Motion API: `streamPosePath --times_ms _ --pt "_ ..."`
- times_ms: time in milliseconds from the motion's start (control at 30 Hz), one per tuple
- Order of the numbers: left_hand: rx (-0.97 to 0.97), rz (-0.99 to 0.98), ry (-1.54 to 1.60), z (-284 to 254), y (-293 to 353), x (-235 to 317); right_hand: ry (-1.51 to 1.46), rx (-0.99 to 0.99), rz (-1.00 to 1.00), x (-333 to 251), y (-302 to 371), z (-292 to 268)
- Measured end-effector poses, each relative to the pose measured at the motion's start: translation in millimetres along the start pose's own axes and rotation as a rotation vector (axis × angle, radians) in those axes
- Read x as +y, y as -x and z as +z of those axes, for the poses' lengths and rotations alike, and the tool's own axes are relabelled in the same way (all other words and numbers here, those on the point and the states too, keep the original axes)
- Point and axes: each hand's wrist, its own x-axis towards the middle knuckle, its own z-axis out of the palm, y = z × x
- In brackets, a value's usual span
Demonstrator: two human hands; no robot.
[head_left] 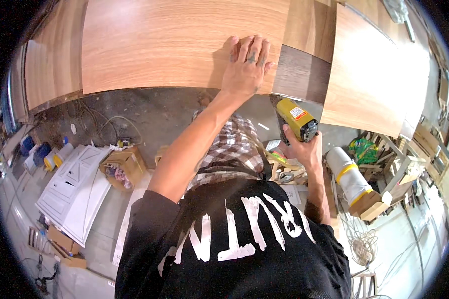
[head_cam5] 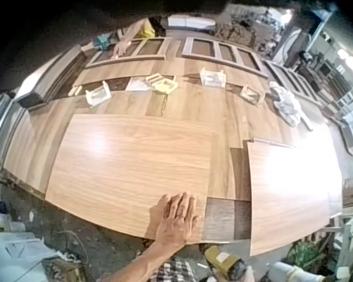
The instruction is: The person aligns wooden panels on a workbench and fastens them together using a pneumatic nail gun. The person then walks over to a cabinet, opens a drawer, and returns to the work area to hold the nail gun.
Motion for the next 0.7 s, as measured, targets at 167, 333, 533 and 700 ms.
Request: streamPosePath --times_ms 167,333,533,700 --pt "0.007 0.021 -0.024 0.9 0.3 3.4 0.046 0.021 0.011 -2.5 4.5 1.4" --pt "0.012 0.023 0.005 1.6 -1.7 6.1 0.002 0.035 0.033 -6.2 8.6 2.6" --pt "-0.023 0.016 0.051 0.8 -1.9 3.1 0.016 0.051 0.038 -0.9 9.5 6.0" --pt "0.006 -0.262 0.047 -21.6 -0.3 -66.8 -0.104 0.191 0.141 -7.6 15.3 -16.1"
